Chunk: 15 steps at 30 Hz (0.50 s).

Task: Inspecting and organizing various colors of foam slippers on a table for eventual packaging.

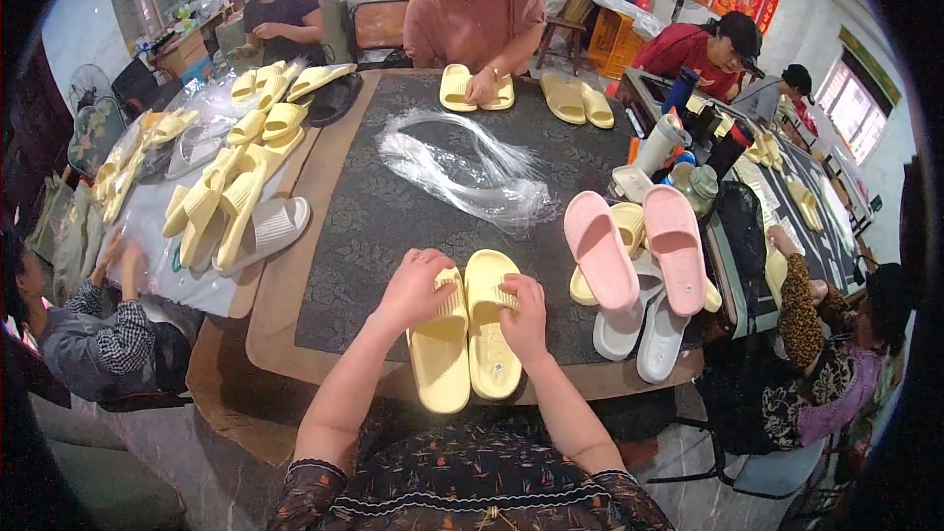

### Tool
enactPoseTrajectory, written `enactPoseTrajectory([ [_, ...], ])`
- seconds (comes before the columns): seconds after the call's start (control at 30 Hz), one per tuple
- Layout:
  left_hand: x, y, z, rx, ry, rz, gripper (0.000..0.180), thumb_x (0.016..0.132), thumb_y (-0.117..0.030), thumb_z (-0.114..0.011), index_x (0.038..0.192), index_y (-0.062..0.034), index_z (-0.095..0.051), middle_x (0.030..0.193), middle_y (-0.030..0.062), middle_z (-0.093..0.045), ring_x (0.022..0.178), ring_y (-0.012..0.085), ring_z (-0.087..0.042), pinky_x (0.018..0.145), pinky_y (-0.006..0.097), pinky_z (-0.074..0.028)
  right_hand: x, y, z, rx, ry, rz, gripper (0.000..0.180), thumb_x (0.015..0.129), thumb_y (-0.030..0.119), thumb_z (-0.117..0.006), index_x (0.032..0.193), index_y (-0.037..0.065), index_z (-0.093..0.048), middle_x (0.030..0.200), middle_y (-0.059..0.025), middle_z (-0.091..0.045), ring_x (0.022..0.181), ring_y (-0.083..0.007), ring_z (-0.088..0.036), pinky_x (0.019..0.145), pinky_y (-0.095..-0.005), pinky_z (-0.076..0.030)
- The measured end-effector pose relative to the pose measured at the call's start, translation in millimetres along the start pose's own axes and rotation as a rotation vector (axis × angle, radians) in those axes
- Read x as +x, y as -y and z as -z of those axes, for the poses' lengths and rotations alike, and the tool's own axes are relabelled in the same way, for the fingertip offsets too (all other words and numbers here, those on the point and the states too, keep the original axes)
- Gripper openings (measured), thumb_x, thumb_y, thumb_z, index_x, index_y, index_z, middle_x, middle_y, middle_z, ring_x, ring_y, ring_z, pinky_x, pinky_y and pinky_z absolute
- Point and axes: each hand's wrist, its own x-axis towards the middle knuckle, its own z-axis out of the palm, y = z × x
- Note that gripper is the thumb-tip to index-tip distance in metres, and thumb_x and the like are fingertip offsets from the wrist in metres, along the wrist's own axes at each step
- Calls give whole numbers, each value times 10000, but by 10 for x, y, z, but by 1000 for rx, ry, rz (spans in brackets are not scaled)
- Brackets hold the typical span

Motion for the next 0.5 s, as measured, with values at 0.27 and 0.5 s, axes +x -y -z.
enactPoseTrajectory([
  [0.27, 361, 149, -456, 177, 212, 61, 265, 794, -202, -630, 1013, -56, -663, 1009, 161, -635, 1020, 349, -549, 913, 422, -452, 6, -27, -13, -3, -13, 38, 320, 641, -91, -520, 940, 16, -558, 1068, -147, -586, 1057, -339, -528, 941, -409, -411],
  [0.5, 282, 196, -599, -354, 246, 268, 329, 811, -186, -627, 1108, -48, -651, 955, 128, -697, 852, 258, -668, 764, 341, -517, -132, -20, 120, -22, -34, 42, 305, 629, -97, -507, 906, 20, -560, 1050, -141, -587, 1020, -333, -536, 923, -412, -418],
])
